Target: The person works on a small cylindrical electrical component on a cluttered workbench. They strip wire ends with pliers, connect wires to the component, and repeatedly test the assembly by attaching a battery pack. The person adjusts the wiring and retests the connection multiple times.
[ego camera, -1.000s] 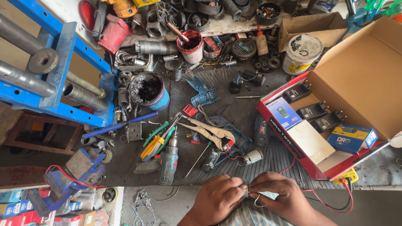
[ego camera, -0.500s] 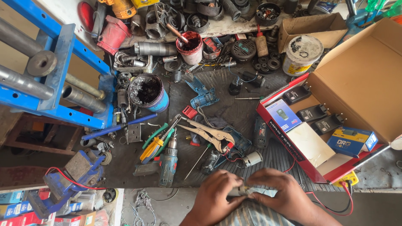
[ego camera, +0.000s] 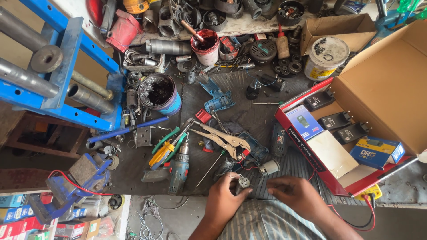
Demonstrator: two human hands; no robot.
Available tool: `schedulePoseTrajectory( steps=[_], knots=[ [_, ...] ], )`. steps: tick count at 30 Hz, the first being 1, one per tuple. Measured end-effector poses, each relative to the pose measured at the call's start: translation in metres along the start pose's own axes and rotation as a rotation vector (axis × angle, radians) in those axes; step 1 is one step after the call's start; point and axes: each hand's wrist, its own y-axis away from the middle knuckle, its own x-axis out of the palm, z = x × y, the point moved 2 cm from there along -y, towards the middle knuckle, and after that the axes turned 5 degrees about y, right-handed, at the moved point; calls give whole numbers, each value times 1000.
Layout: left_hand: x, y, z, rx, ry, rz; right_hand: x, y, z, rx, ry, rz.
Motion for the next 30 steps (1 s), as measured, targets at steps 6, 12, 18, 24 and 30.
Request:
schedulePoseTrajectory(
  steps=[6, 12, 18, 24, 30],
  knots=[
    [8, -2, 3, -64, 176, 1, 27, -17, -11, -29, -415, 56],
    [7, -2, 2, -81, 143, 4, 38, -29, -14, -61, -455, 4],
    [4, -2, -1, -198, 133, 64, 43, -33, -22, -21, -481, -52],
    [4, -1, -1, -92, 90, 86, 36, -35, -15, 24, -443, -70],
    [6, 2, 9, -238, 170, 89, 25, -32, -4, 77, -348, -153]
  ],
)
